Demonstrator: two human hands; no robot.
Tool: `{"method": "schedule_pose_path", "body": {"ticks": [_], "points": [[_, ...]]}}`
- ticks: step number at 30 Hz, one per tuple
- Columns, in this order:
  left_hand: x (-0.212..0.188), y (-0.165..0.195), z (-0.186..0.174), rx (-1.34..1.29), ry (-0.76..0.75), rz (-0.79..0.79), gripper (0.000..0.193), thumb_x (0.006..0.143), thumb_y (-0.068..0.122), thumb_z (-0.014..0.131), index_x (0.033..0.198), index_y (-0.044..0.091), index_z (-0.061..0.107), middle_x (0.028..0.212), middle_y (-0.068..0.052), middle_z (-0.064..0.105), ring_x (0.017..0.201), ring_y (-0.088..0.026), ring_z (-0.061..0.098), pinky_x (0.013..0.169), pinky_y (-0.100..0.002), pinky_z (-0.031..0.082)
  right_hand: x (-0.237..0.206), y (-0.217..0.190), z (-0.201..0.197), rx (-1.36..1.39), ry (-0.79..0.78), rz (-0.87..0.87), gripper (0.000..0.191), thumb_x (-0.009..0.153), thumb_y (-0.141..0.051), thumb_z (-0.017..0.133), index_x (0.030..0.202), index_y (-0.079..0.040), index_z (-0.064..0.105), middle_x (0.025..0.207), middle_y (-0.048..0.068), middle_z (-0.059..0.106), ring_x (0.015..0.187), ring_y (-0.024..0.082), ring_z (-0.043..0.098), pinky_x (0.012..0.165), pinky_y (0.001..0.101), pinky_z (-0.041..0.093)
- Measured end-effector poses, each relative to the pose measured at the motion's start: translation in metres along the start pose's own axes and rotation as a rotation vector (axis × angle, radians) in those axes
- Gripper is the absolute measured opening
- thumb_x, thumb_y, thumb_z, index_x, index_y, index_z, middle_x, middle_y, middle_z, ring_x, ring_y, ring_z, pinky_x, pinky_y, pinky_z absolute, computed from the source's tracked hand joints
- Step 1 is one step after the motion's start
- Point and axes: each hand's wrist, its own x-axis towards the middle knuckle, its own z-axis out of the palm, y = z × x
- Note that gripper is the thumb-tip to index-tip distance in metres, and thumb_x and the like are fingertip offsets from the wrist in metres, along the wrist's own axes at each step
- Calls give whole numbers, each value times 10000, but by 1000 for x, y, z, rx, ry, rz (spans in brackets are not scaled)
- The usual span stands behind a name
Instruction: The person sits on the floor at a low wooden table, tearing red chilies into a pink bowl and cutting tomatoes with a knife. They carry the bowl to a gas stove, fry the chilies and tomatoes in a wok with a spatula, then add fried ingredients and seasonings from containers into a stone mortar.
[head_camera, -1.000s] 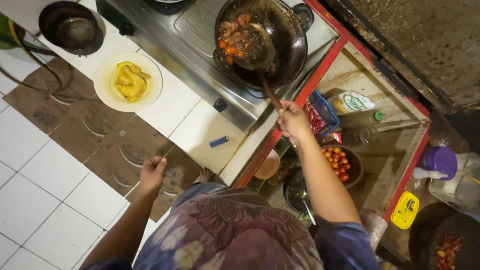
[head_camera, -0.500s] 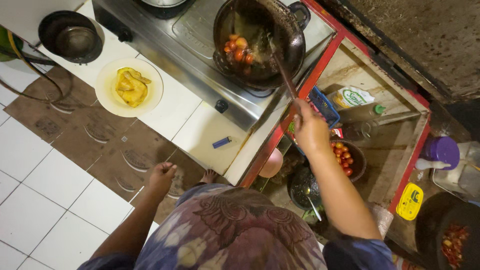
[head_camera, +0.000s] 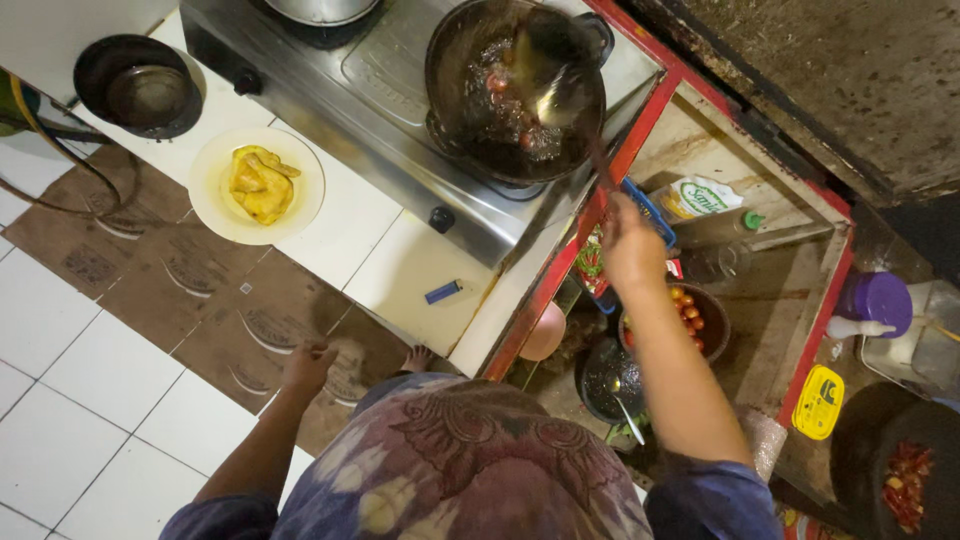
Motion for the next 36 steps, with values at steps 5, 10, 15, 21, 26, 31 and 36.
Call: {"method": "schedule_pose_path", "body": {"ticks": [5, 10, 15, 21, 26, 31, 36], "points": [[-8, -18, -8, -1, 53, 28, 572, 855, 411, 773, 1183, -48, 679, 1034, -227, 746, 953, -331, 726, 829, -441, 578, 16, 30, -6, -200, -92, 219, 416, 980, -102, 623, 1389, -152, 575, 997, 280, 705, 903, 494, 667, 800, 583, 522], [-12, -28, -18, 60, -48, -228, 585, 867, 439, 745, 1248, -1, 678, 1045, -240, 769, 924, -363, 770, 859, -451, 579, 2, 47, 25, 11, -188, 166, 367, 977, -153, 656, 1335, -105, 595, 1039, 293, 705, 991, 470, 681, 869, 526, 551], [-10, -28, -22, 62, 1, -206, 588, 856, 461, 751, 1249, 28, 693, 1099, -225, 758, 1028, -346, 719, 900, -439, 554, -5, 32, 64, 564, -298, 423, 343, 989, -126, 625, 1329, -91, 603, 899, 119, 671, 668, 221, 626, 561, 372, 493], [-7, -21, -20, 70, 8, -134, 590, 866, 464, 746, 1239, 11, 690, 1118, -213, 752, 1066, -345, 706, 931, -445, 542, 1, 1, 83, 1091, -442, 818, 393, 1016, -115, 529, 1408, -117, 506, 695, 27, 535, 406, 78, 347, 346, 250, 252], [-6, -19, -21, 88, -20, -164, 587, 857, 449, 749, 1244, 11, 689, 1128, -205, 747, 1060, -354, 706, 916, -458, 549, -2, -21, 79, 862, -324, 643, 410, 1006, -128, 567, 1414, -136, 535, 752, 49, 596, 523, 132, 464, 460, 295, 365], [-6, -18, -20, 81, -32, -173, 583, 857, 450, 756, 1231, 6, 700, 1100, -233, 754, 1031, -364, 720, 893, -460, 565, -11, -42, 42, 222, -187, 235, 424, 977, -86, 615, 1398, -124, 577, 1014, 225, 711, 928, 403, 704, 802, 466, 560], [-3, -8, -17, 134, -33, -132, 571, 840, 447, 759, 1227, 31, 706, 1111, -213, 752, 1037, -359, 713, 897, -463, 552, -24, -54, 3, 81, -70, 21, 436, 935, -43, 621, 1362, -116, 575, 1121, 254, 697, 968, 451, 679, 812, 515, 557]]}}
